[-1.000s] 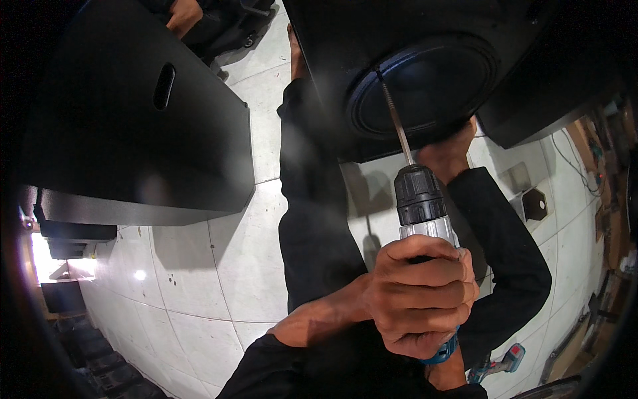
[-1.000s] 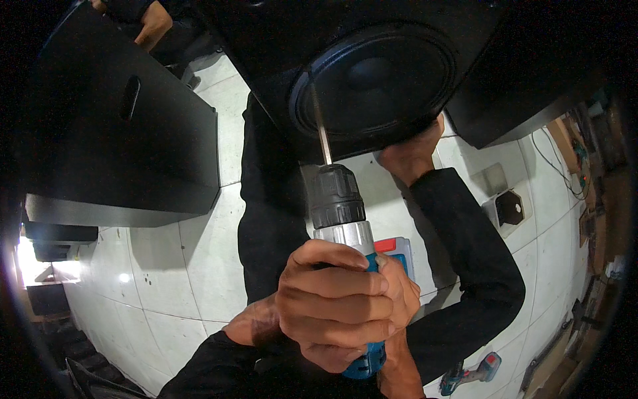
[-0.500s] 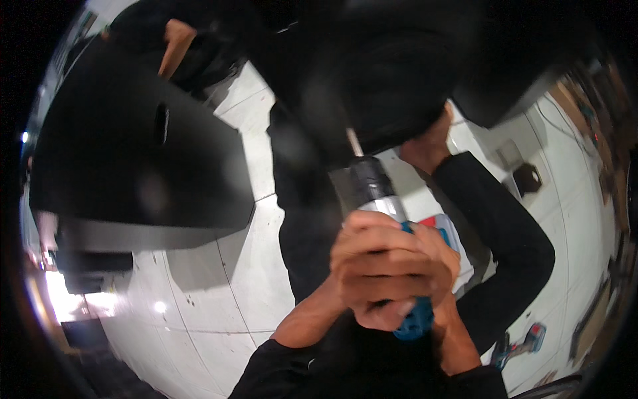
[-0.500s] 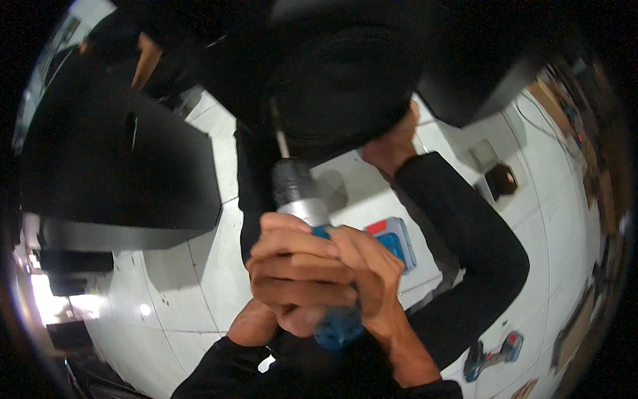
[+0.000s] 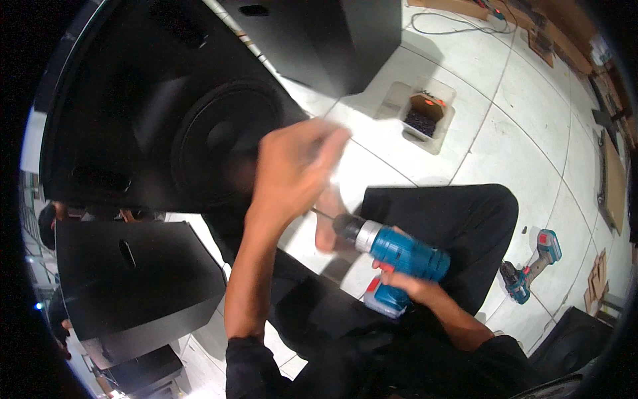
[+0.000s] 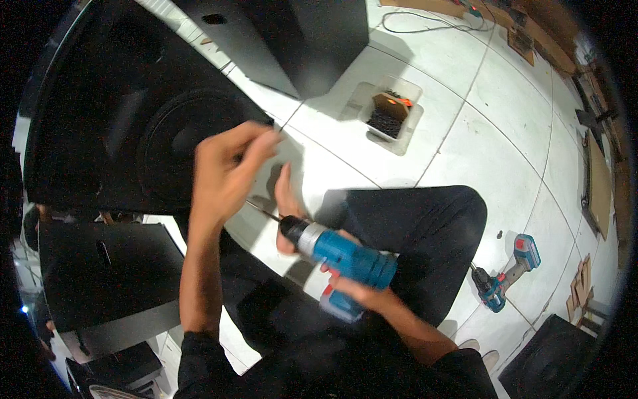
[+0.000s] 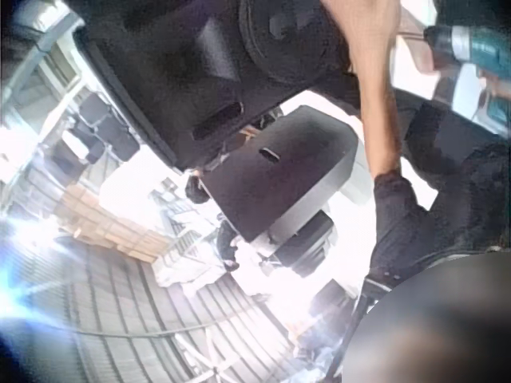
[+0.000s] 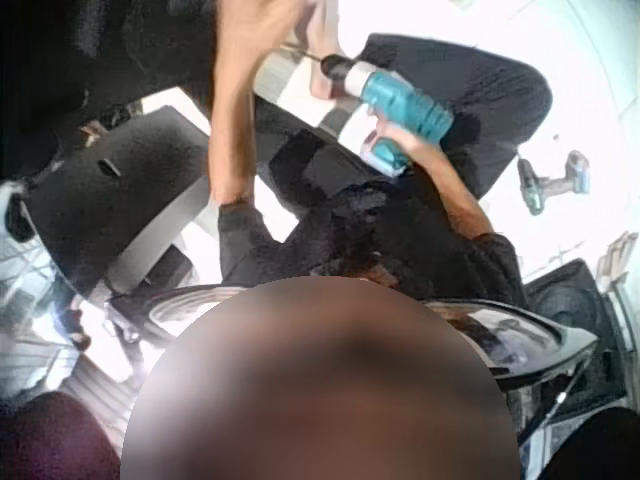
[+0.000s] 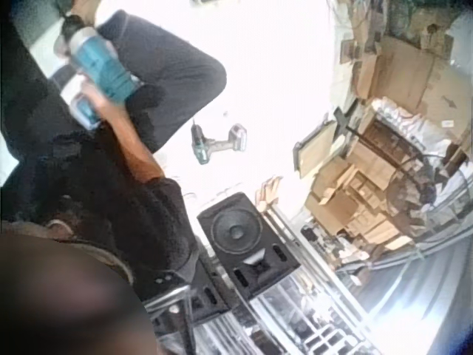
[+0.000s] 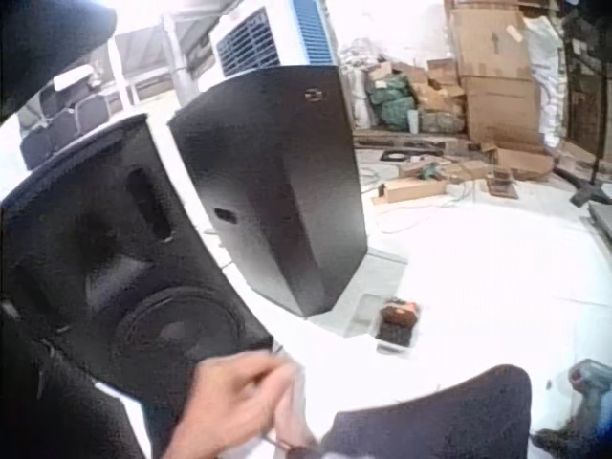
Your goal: The person uses a cordless drill to fasten screws into a large black speaker, securing the speaker cone and rear panel. They then reposition the speaker and attach a terminal block to the back.
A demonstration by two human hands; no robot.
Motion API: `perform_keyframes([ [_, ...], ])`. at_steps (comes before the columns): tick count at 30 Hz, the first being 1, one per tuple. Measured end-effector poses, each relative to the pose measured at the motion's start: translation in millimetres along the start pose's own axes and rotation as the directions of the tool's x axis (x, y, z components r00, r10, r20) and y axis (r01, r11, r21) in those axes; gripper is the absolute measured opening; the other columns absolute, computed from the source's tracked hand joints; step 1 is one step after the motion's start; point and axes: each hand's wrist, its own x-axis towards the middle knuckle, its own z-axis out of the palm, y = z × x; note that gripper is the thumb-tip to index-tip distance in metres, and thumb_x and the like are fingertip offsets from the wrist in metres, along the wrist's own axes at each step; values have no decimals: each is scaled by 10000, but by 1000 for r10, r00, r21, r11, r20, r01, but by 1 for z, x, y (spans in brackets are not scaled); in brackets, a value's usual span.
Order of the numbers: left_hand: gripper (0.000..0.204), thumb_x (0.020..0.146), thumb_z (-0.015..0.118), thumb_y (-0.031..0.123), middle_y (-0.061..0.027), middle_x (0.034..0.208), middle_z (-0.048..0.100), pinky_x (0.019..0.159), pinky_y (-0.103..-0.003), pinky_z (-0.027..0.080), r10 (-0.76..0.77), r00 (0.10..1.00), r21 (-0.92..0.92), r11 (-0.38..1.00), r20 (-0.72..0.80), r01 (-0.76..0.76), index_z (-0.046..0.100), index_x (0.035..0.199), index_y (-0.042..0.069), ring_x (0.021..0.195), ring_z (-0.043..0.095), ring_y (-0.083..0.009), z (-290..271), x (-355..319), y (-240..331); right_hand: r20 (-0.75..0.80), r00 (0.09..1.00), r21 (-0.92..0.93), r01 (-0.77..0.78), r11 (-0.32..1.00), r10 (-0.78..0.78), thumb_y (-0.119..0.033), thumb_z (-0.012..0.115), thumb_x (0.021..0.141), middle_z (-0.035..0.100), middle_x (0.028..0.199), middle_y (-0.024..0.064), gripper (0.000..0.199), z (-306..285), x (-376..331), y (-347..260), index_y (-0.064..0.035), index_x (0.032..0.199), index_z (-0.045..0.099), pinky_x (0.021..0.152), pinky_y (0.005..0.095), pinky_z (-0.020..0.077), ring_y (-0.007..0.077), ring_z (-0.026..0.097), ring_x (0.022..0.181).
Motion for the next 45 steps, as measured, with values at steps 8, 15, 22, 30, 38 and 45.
perform_keyframes([
  [8,207,808,699,76,-222,889,713,790,-396,544,74,884,241,949,461,-205,723,989,-20,841,699,-365,205,144,-87,130,911,715,-360,599,392,-47,636,748,635,971,136,405,-66,26,46,31,1142,584,637,324,520,191,620,694],
  [15,249,738,762,38,-214,993,704,785,-394,547,-50,823,283,949,566,-137,726,979,-13,874,695,-335,252,152,-111,195,926,651,-369,663,323,-34,657,744,652,933,137,369,-73,47,50,13,1106,608,636,300,520,173,626,686],
  [22,150,866,697,36,-142,927,711,756,-320,548,-120,867,134,989,483,62,701,1004,-25,802,688,-210,235,143,-106,184,930,646,-357,675,317,-25,654,733,651,928,134,370,-75,48,42,18,1098,613,634,297,515,170,624,680],
  [30,175,936,608,7,-122,947,700,805,-274,554,-294,835,-286,843,466,456,667,1071,-87,856,679,-165,231,141,-117,171,931,632,-354,689,321,-23,647,736,652,929,135,382,-73,46,46,22,1113,607,632,298,519,173,625,674],
  [38,240,920,636,19,-160,1018,698,830,-285,558,-333,829,-438,727,449,529,657,1126,-103,871,684,-189,223,141,-117,188,924,616,-375,693,333,-32,648,734,653,952,134,419,-71,47,53,17,1147,598,645,306,530,181,633,688],
  [45,260,926,630,32,-160,1032,693,822,-275,552,-328,840,-463,718,433,519,648,1138,-117,847,671,-176,224,139,-115,173,930,615,-359,702,324,-53,641,737,658,932,107,356,-70,47,48,6,1088,626,640,298,514,167,617,674],
])
